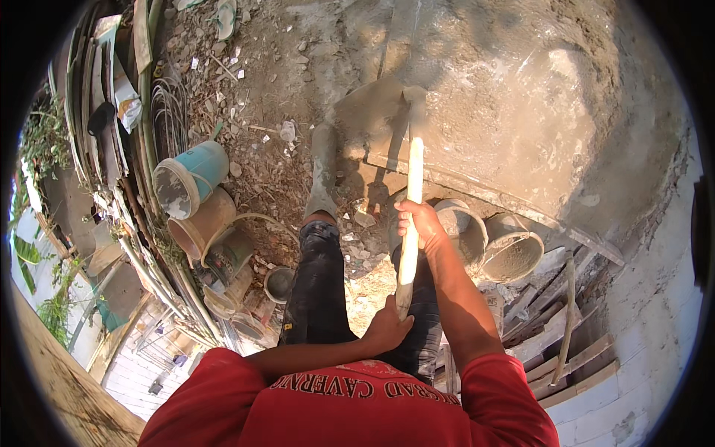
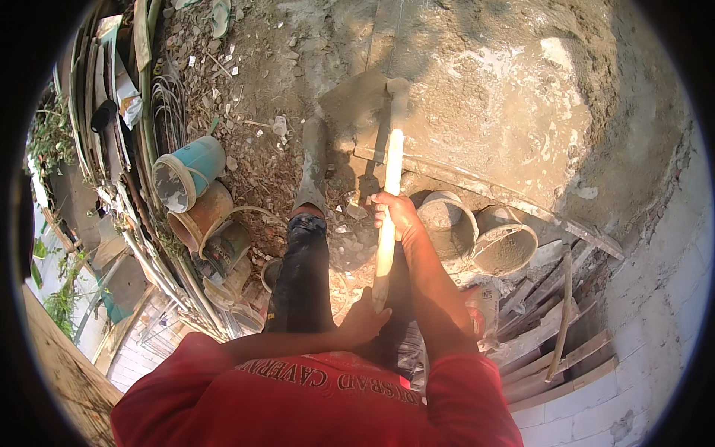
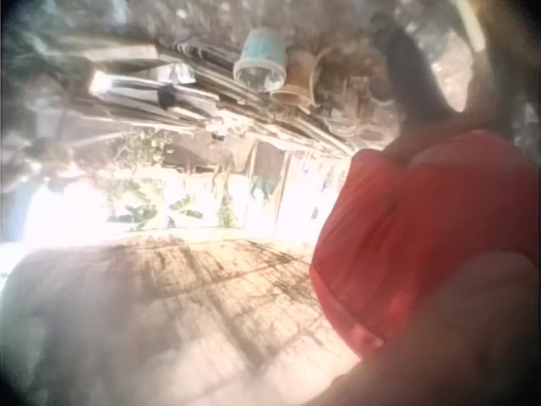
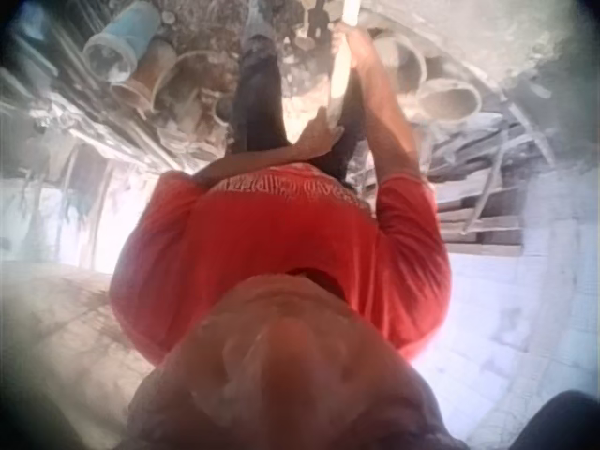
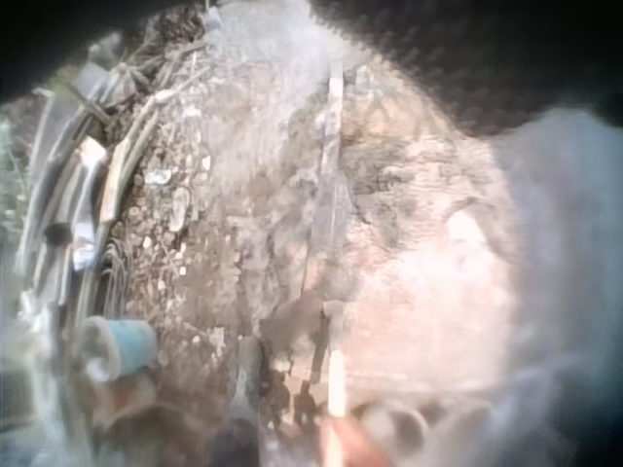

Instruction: The person uses a hoe to mix wet concrete on the ground, fills two buckets with the mixture, and then carries them to another part of the construction site.

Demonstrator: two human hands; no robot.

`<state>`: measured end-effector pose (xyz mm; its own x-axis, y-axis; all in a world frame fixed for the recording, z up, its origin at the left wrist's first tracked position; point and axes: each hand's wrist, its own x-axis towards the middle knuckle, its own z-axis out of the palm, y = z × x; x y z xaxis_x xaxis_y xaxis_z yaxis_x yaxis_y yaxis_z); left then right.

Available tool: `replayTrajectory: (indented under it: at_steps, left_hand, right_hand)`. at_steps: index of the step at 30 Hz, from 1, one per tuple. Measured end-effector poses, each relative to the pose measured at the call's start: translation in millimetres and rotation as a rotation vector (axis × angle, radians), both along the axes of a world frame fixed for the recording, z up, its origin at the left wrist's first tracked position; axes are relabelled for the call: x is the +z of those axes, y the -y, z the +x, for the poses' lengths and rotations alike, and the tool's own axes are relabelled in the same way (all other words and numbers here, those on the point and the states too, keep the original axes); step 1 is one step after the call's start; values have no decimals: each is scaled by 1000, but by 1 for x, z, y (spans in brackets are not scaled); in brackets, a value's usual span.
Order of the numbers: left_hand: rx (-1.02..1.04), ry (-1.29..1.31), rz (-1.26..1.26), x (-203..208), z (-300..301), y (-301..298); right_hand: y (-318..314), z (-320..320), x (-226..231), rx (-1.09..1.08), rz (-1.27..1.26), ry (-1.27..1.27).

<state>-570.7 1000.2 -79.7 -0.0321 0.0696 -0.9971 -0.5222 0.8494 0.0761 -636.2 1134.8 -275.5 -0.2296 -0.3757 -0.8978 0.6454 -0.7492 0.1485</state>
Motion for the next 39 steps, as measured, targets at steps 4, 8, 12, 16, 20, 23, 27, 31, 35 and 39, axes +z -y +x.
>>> replayTrajectory:
  at_steps: [4,8,12,16,20,23,27,31,35,39]
  left_hand:
    - [-270,32,-121,11,-12,59]
    - [-212,-4,-8,12,6,69]
    - [61,108,45,-4,23,31]
    - [306,259,56,-10,47,-10]
    - [266,48,270,8,93,-19]
    - [221,-49,328,11,88,-14]
    - [254,183,174,-22,72,-3]
    - [481,373,213,-43,80,8]
    - [361,134,317,15,64,15]
    - [148,208,125,12,16,8]
  right_hand:
    - [45,35,19,-257,31,18]
    - [35,29,30,-236,48,81]
    - [13,22,7,54,142,74]
    - [-18,17,15,272,232,106]
    - [-50,39,47,319,319,183]
    - [-49,23,74,266,419,108]
    - [-44,6,32,159,212,61]
    - [-23,-4,23,291,273,58]
    - [-11,17,61,311,361,100]
    - [-22,-1,52,116,288,34]
